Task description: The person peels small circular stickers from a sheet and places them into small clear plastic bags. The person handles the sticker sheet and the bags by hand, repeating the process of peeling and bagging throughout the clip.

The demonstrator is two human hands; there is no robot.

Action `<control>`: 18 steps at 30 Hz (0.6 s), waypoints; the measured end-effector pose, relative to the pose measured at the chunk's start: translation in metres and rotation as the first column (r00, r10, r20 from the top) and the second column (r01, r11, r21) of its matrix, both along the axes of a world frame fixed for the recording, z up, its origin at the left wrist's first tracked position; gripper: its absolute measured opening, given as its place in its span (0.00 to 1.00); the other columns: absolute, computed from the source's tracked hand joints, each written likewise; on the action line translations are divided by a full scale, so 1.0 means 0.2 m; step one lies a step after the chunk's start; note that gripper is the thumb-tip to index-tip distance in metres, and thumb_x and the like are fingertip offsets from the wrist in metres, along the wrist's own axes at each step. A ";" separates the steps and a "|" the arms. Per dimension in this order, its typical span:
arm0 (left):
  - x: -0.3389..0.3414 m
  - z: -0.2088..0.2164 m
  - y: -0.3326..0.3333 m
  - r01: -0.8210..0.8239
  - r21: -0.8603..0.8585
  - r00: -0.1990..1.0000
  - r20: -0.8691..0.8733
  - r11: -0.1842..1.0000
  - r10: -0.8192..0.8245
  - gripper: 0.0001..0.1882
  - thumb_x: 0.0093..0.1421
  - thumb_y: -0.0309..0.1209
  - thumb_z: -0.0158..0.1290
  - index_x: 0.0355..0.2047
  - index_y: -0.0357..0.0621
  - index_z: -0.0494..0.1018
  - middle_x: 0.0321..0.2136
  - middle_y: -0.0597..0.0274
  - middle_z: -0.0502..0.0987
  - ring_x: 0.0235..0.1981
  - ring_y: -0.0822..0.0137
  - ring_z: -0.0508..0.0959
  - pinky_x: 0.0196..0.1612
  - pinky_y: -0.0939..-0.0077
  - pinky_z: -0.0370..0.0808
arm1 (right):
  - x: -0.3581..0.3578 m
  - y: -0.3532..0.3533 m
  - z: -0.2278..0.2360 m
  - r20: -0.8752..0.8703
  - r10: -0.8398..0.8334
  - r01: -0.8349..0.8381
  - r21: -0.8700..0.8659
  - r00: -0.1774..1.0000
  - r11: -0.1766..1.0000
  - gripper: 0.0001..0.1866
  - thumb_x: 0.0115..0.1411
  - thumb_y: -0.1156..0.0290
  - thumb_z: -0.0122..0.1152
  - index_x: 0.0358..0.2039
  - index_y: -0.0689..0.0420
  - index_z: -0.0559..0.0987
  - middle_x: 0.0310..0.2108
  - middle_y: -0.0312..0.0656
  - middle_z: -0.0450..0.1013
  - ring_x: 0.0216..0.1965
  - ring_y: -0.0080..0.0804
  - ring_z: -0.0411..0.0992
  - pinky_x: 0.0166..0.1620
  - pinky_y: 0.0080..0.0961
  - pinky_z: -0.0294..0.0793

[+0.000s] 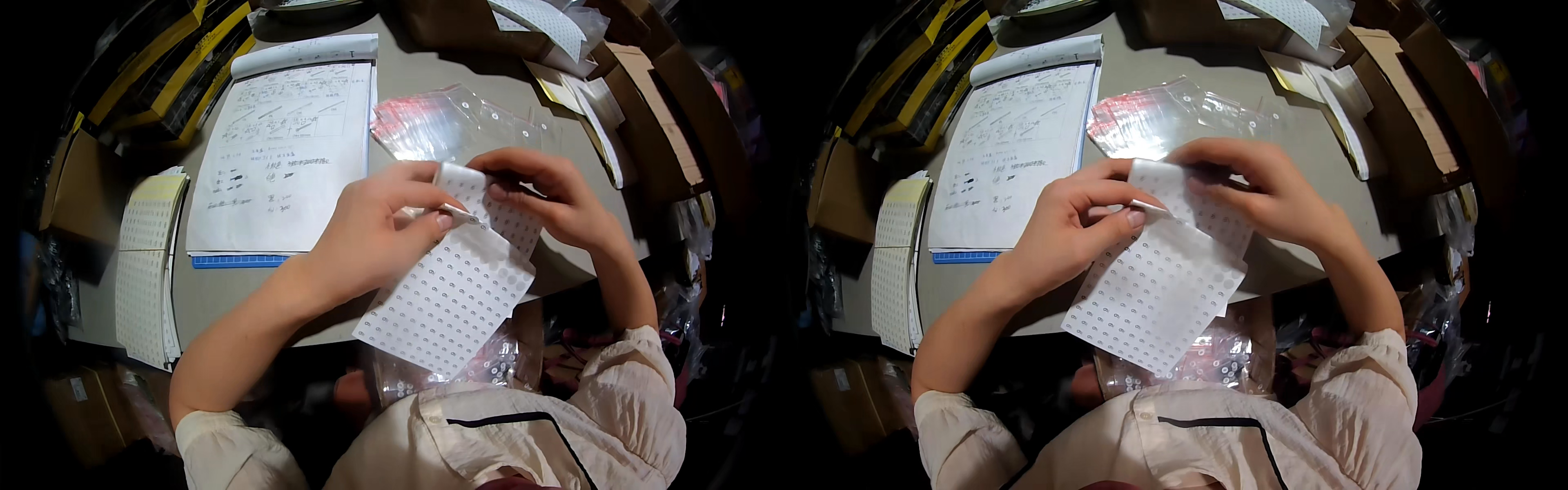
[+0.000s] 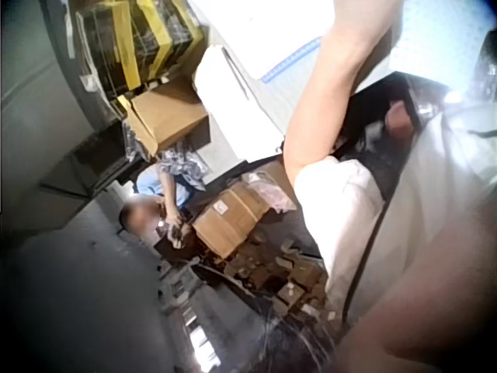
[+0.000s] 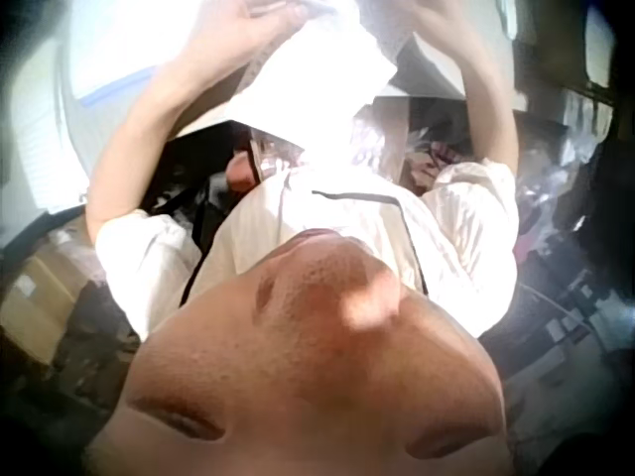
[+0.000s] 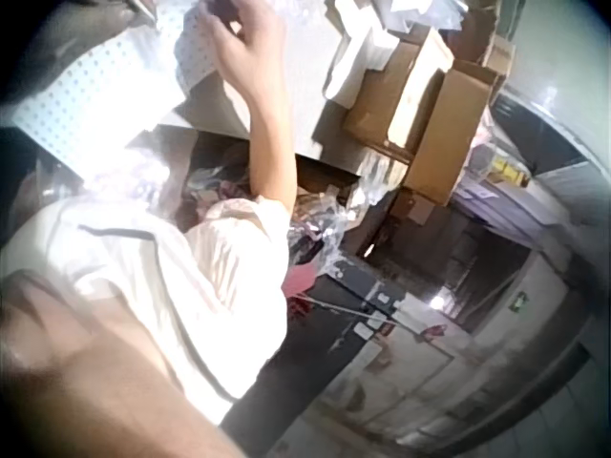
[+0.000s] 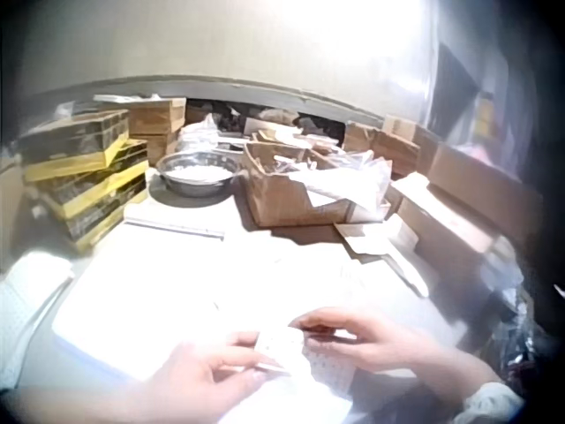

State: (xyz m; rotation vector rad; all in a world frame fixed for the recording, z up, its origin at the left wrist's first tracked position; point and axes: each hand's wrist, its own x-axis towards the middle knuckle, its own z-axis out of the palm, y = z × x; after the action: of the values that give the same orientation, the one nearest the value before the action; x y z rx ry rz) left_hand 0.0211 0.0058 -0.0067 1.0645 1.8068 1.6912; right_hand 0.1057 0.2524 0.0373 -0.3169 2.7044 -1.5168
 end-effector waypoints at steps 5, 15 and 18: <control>-0.02 0.06 -0.03 -0.001 -0.131 1.000 0.021 0.991 0.004 0.11 0.66 0.27 0.57 0.44 0.31 0.81 0.31 0.68 0.80 0.33 0.79 0.76 0.36 0.84 0.73 | -0.01 -0.12 0.08 -0.321 0.060 0.016 0.230 0.945 0.973 0.19 0.60 0.81 0.61 0.53 0.63 0.76 0.43 0.46 0.76 0.44 0.34 0.77 0.50 0.29 0.77; 0.00 0.08 -0.02 -0.024 -0.206 0.995 0.088 0.978 0.043 0.12 0.66 0.30 0.59 0.42 0.30 0.81 0.31 0.67 0.81 0.33 0.80 0.75 0.36 0.83 0.73 | 0.08 -0.24 0.03 -0.432 0.094 0.172 0.537 0.897 0.826 0.13 0.52 0.80 0.64 0.38 0.59 0.73 0.33 0.45 0.71 0.38 0.48 0.72 0.40 0.39 0.74; -0.01 0.05 -0.02 -0.003 -0.190 0.993 0.115 0.982 0.026 0.13 0.66 0.30 0.59 0.42 0.30 0.82 0.31 0.66 0.81 0.33 0.80 0.76 0.37 0.82 0.73 | 0.10 -0.25 0.05 -0.462 0.127 0.196 0.589 0.878 0.784 0.13 0.53 0.82 0.68 0.38 0.61 0.76 0.33 0.44 0.73 0.34 0.40 0.76 0.37 0.31 0.76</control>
State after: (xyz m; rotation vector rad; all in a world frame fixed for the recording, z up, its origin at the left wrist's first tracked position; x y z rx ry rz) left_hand 0.0191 0.0008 0.0033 0.8568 1.8610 1.5207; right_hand 0.1263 0.2015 0.0466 -0.6832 3.3992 -0.4779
